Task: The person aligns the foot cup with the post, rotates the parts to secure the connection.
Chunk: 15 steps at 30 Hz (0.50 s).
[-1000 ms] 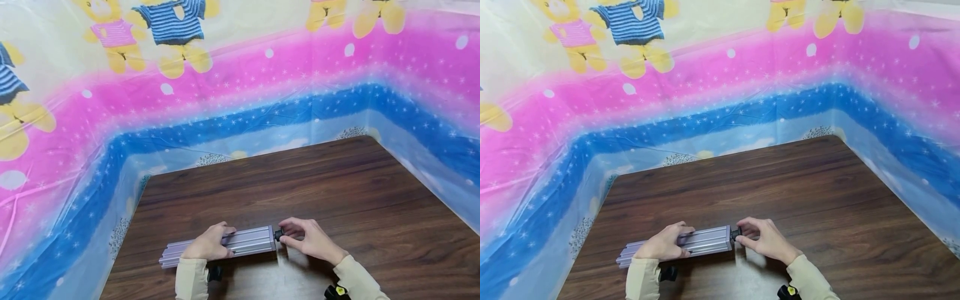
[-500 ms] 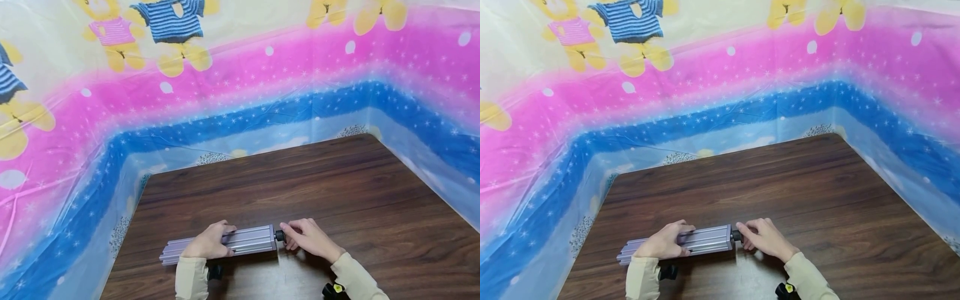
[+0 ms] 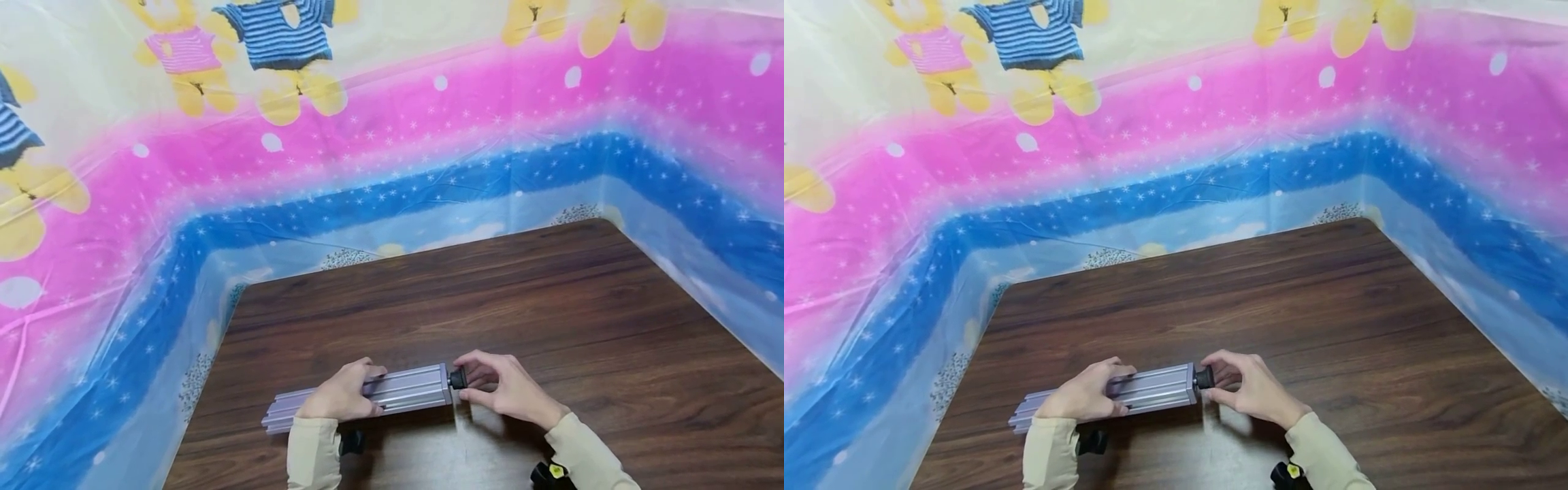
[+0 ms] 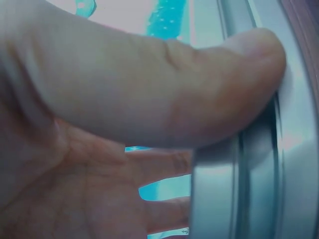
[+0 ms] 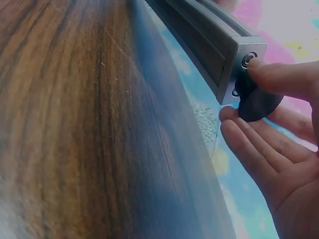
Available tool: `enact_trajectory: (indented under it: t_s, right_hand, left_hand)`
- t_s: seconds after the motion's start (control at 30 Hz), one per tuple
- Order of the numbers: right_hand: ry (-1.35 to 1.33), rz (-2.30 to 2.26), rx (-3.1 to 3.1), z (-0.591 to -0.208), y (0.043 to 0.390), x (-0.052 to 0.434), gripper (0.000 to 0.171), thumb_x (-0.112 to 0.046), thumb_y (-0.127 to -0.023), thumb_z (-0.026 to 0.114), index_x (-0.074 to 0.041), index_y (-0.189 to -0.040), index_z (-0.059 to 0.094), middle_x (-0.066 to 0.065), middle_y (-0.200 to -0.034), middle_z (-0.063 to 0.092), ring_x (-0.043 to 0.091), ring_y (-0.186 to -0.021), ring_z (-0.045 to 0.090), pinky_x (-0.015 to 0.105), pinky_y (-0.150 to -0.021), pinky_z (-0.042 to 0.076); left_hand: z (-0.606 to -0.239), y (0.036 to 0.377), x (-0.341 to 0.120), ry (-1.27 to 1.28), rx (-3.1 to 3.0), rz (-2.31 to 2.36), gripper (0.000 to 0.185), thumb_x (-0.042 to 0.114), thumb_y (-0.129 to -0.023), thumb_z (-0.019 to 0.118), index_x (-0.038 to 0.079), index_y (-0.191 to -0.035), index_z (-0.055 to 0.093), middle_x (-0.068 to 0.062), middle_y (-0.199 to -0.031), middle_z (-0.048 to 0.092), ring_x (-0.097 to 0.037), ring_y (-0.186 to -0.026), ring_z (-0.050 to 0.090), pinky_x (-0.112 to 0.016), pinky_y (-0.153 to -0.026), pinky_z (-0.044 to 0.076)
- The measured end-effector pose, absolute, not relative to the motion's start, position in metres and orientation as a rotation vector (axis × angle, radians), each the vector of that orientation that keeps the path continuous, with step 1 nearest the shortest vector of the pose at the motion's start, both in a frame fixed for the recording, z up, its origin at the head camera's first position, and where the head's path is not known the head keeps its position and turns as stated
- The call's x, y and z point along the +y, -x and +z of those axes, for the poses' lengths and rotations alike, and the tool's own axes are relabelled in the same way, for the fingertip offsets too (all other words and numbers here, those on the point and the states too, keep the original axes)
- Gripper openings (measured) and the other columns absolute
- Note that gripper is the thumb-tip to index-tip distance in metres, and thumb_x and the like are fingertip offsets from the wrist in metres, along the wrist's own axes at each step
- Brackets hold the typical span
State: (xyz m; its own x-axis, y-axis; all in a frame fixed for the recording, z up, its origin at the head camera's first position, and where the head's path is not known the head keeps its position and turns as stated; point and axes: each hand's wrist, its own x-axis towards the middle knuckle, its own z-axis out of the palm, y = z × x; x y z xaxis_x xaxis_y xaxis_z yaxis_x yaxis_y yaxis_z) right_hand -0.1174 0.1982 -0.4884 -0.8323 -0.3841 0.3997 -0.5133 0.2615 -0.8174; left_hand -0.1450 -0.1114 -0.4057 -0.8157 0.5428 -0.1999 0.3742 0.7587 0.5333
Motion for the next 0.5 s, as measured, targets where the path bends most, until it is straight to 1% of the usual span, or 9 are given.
enact_trajectory:
  t_s: [0.13, 0.23, 0.3, 0.37, 0.5]
  right_hand:
    - [-0.76, 1.604, -2.493, -0.4881, 0.1183, 0.1978, 0.032, -0.022, -0.092, 0.076, -0.002, -0.116, 0.069, 0.003, -0.092, 0.076, 0.006, -0.079, 0.072, 0.027, -0.07, 0.059]
    - [-0.691, 1.663, -2.537, -0.4885, 0.1195, 0.1959, 0.027, -0.025, -0.097, 0.07, -0.001, -0.11, 0.07, 0.006, -0.086, 0.076, 0.012, -0.073, 0.073, 0.029, -0.066, 0.06]
    - [-0.64, 1.723, -2.566, -0.4884, 0.12, 0.194, 0.027, -0.028, -0.1, 0.065, -0.002, -0.105, 0.071, 0.007, -0.082, 0.076, 0.016, -0.068, 0.074, 0.031, -0.062, 0.06]
    - [-0.581, 1.794, -2.593, -0.4881, 0.1201, 0.1922, 0.033, -0.032, -0.103, 0.059, -0.002, -0.099, 0.072, 0.008, -0.077, 0.075, 0.021, -0.064, 0.073, 0.034, -0.059, 0.059]
    - [-0.489, 1.804, -2.656, -0.4865, 0.1191, 0.1894, 0.048, -0.04, -0.106, 0.051, -0.003, -0.085, 0.073, 0.005, -0.068, 0.073, 0.022, -0.057, 0.071, 0.035, -0.053, 0.058]
  left_hand:
    - [-0.4058, 0.1452, -0.1115, -0.699, 2.616, 0.675, 0.066, 0.008, -0.073, 0.084, -0.001, -0.135, 0.063, -0.026, -0.138, 0.054, -0.038, -0.121, 0.057, -0.055, -0.1, 0.046]
    - [-0.4055, 0.1451, -0.1109, -0.705, 2.622, 0.674, 0.066, 0.008, -0.073, 0.085, -0.001, -0.135, 0.063, -0.025, -0.137, 0.055, -0.037, -0.119, 0.058, -0.054, -0.099, 0.047]
    - [-0.4055, 0.1444, -0.1106, -0.711, 2.623, 0.679, 0.066, 0.008, -0.073, 0.085, -0.001, -0.135, 0.063, -0.024, -0.136, 0.056, -0.036, -0.118, 0.058, -0.053, -0.099, 0.047]
    - [-0.4053, 0.1437, -0.1102, -0.724, 2.624, 0.681, 0.066, 0.008, -0.072, 0.085, -0.002, -0.134, 0.064, -0.024, -0.134, 0.057, -0.035, -0.117, 0.059, -0.053, -0.099, 0.047]
    - [-0.4049, 0.1428, -0.1105, -0.756, 2.624, 0.698, 0.065, 0.007, -0.071, 0.086, -0.004, -0.132, 0.064, -0.022, -0.13, 0.059, -0.034, -0.113, 0.06, -0.053, -0.097, 0.048]
